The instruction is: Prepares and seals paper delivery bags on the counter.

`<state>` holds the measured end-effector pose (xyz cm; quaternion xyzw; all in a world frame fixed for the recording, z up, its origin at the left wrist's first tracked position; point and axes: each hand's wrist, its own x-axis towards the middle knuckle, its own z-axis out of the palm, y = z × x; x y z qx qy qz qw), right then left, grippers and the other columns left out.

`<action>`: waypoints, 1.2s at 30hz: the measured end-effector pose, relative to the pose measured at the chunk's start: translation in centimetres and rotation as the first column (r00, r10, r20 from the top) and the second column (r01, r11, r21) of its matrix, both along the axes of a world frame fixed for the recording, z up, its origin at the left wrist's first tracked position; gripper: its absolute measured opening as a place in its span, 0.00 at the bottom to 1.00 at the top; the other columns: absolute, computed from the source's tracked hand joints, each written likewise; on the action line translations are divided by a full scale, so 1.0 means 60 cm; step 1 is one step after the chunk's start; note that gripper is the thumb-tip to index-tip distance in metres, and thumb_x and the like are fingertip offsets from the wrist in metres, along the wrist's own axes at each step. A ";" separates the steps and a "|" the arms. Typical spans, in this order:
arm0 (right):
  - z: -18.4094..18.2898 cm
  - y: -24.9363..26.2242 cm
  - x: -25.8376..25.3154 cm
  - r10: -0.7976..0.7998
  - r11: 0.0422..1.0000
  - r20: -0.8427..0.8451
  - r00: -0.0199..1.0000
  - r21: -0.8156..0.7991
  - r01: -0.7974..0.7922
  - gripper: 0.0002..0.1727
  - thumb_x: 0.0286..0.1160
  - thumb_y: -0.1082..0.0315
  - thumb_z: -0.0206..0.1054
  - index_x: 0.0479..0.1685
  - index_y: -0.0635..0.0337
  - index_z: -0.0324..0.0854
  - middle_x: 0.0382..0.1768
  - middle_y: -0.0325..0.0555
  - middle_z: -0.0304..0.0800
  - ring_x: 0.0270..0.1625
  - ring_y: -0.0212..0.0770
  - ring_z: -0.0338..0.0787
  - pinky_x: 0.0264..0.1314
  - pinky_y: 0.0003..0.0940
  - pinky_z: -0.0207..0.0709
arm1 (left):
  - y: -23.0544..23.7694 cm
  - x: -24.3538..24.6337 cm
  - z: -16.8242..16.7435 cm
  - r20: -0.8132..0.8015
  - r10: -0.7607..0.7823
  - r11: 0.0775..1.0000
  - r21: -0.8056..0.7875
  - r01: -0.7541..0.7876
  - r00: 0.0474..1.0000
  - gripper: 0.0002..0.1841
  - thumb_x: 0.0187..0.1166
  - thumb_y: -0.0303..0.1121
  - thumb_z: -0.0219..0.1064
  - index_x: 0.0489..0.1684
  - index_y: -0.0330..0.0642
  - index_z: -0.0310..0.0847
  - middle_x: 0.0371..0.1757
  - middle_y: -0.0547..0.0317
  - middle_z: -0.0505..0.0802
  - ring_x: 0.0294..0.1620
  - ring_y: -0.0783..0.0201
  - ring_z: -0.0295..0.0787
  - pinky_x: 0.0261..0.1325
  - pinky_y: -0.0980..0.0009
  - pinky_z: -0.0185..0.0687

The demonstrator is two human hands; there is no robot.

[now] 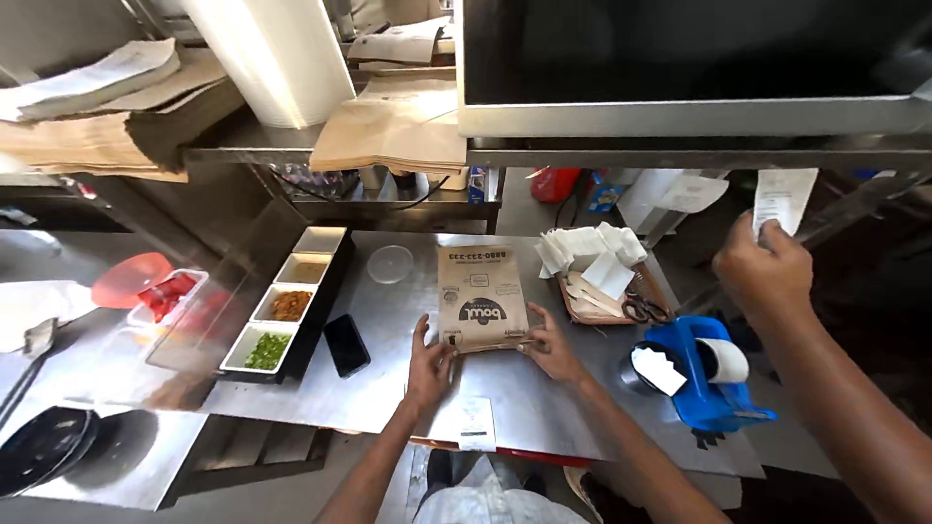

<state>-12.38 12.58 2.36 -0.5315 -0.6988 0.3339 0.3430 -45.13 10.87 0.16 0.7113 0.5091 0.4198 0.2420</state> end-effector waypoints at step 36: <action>0.380 0.027 -0.090 -0.342 0.938 -0.505 0.793 -0.127 0.323 0.09 0.81 0.63 0.69 0.42 0.61 0.87 0.38 0.41 0.93 0.34 0.31 0.87 0.42 0.31 0.84 | 0.027 0.095 0.086 0.680 0.202 0.941 -0.334 0.051 0.705 0.19 0.64 0.27 0.82 0.35 0.36 0.70 0.23 0.55 0.83 0.23 0.63 0.82 0.31 0.66 0.84</action>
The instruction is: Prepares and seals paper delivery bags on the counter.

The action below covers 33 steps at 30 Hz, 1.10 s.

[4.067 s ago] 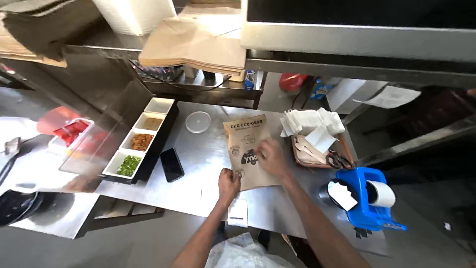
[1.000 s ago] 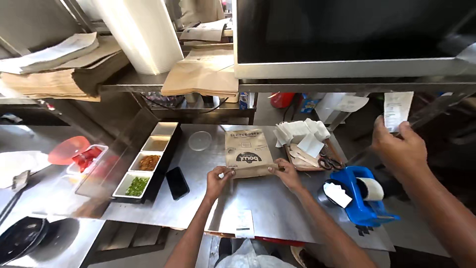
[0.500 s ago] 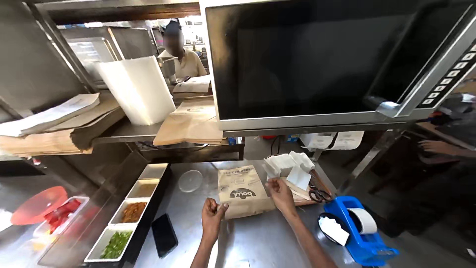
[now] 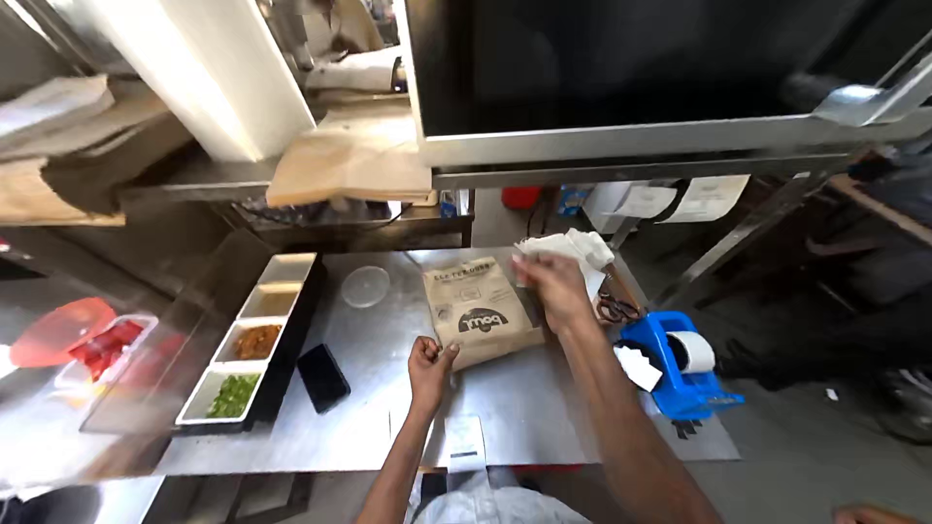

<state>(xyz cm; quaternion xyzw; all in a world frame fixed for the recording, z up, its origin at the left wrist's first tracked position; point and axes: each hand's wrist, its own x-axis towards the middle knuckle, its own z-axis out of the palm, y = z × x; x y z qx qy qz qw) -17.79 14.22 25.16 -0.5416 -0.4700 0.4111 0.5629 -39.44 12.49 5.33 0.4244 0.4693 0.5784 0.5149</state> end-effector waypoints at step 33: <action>-0.325 -0.056 -0.076 -0.088 0.967 0.366 0.926 -0.192 0.168 0.22 0.73 0.66 0.76 0.68 0.49 0.86 0.35 0.48 0.92 0.22 0.43 0.83 0.28 0.46 0.83 | -0.032 0.050 -0.036 0.008 0.042 0.997 -0.065 -0.042 0.999 0.18 0.67 0.24 0.81 0.29 0.40 0.69 0.21 0.56 0.80 0.20 0.63 0.75 0.26 0.67 0.75</action>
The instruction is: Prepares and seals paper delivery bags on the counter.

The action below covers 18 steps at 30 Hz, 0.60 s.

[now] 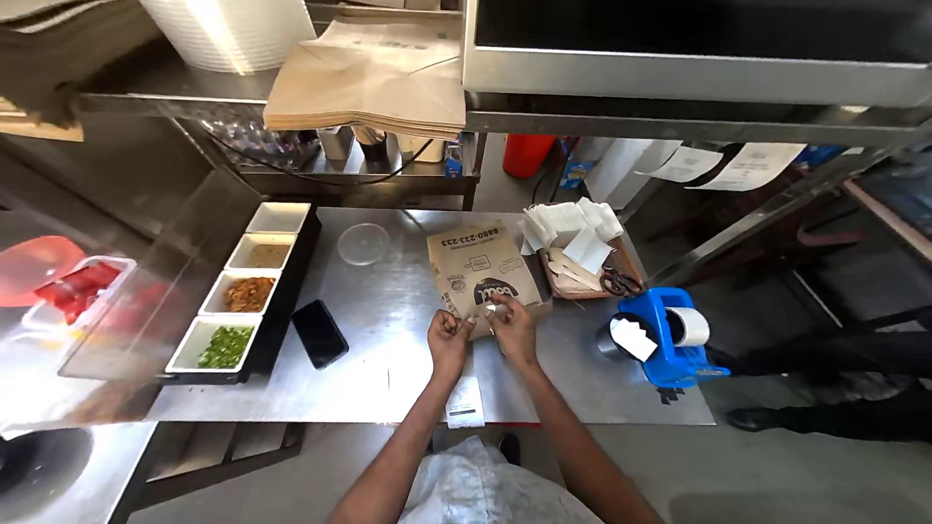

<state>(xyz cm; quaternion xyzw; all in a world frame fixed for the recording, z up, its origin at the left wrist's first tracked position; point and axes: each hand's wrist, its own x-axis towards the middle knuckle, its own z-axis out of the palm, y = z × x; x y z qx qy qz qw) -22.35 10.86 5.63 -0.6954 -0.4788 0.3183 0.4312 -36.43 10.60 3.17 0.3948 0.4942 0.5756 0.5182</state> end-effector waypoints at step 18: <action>-0.031 -0.039 0.041 0.076 0.875 0.807 0.586 0.228 -0.428 0.20 0.82 0.52 0.61 0.70 0.23 0.85 0.76 0.28 0.81 0.81 0.50 0.72 0.72 0.65 0.64 | 0.014 -0.020 0.025 0.074 -0.038 0.999 -0.019 0.039 0.997 0.18 0.68 0.23 0.79 0.28 0.42 0.67 0.20 0.60 0.78 0.20 0.66 0.73 0.25 0.69 0.73</action>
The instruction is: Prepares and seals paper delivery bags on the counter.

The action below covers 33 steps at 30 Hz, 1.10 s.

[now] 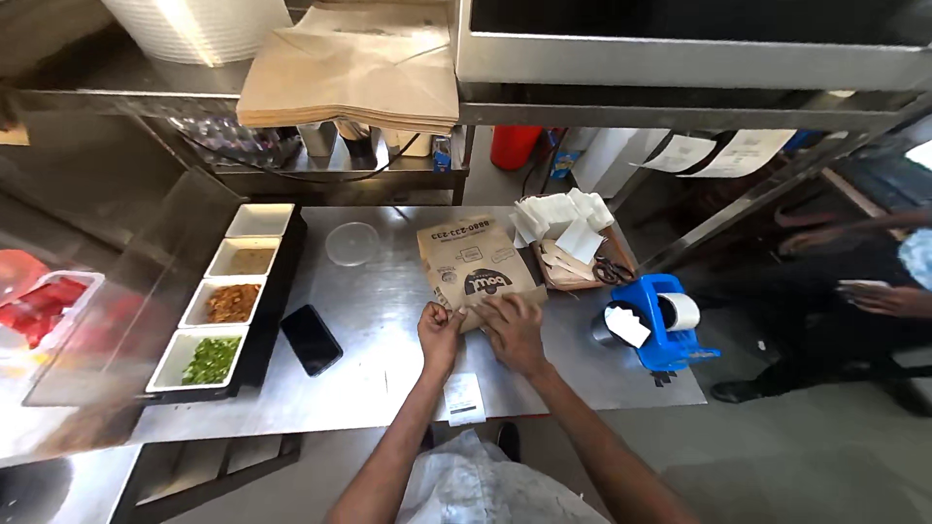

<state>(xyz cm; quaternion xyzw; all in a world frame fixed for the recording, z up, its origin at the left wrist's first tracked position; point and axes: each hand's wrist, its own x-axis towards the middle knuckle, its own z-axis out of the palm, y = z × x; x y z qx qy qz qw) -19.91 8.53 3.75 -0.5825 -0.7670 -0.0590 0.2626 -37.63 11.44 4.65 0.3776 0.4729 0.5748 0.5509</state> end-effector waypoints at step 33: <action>0.068 -0.487 0.587 -0.843 0.538 -0.524 0.121 -0.821 0.193 0.10 0.75 0.66 0.73 0.43 0.66 0.87 0.42 0.47 0.91 0.46 0.38 0.87 0.48 0.38 0.82 | -0.240 0.676 -0.031 0.223 -0.762 0.559 -0.247 0.792 0.608 0.24 0.94 0.44 0.52 0.66 0.29 0.82 0.58 0.44 0.93 0.50 0.57 0.93 0.56 0.60 0.89</action>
